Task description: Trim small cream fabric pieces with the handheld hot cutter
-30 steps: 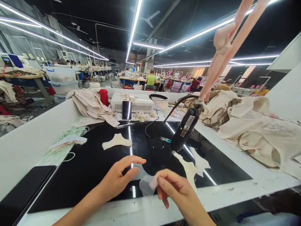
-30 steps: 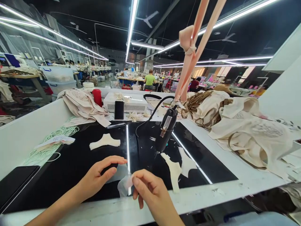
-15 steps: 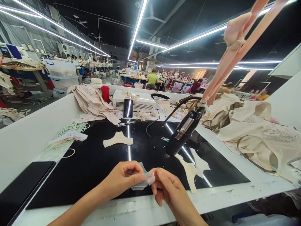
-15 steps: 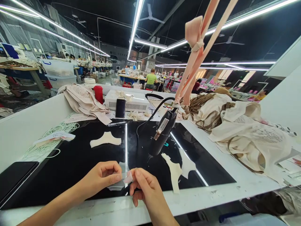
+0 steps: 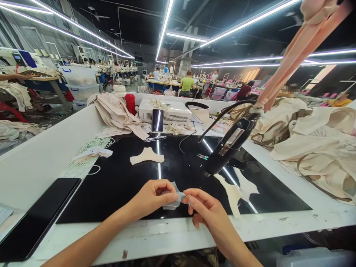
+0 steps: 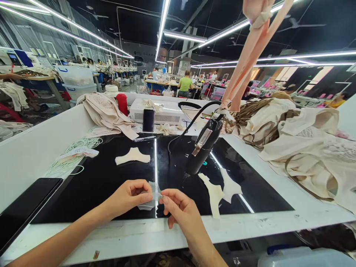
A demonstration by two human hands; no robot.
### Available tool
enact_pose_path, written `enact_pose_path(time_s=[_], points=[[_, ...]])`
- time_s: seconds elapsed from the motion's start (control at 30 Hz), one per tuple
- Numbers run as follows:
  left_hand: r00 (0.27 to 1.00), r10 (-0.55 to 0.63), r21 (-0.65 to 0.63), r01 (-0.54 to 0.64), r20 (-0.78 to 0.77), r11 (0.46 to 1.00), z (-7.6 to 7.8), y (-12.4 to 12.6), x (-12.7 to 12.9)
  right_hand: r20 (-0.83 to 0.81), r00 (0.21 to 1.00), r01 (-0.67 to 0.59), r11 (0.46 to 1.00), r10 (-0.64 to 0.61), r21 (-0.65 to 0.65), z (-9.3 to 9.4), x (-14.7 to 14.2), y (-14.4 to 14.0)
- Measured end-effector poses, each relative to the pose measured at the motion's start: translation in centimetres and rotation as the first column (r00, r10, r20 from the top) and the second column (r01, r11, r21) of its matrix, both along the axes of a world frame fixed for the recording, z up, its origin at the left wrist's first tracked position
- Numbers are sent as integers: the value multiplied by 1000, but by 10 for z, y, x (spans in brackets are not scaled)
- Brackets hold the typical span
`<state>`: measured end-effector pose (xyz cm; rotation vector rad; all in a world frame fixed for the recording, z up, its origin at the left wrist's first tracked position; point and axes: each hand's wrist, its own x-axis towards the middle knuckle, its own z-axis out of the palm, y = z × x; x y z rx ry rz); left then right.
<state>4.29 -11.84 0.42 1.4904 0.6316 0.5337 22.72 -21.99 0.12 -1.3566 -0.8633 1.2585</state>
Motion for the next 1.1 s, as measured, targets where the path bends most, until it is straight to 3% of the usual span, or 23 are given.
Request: enact_pose_path(time_s=[0.17,0.33,0.77,0.93,1.1], points=[[999,-27,30,28,-20,999,0,0,-1,96,995,7,998,-14,70,2,-6,-1],[1000,-4,36,5,-20,999,1,1,-1,185,982,11,999,-17,35,-1,3,2],[984,178,-74,-176,17,982,0,13,-5,20,983,181,983,-181,-2,6,15,-3],[981,192,-121,-189,7,974,-1,14,-4,-29,982,188,982,-188,-22,7,14,-4],[978,208,-110,-209,-18,972,1,14,-3,-136,984,112,992,-118,-49,3,16,-4]])
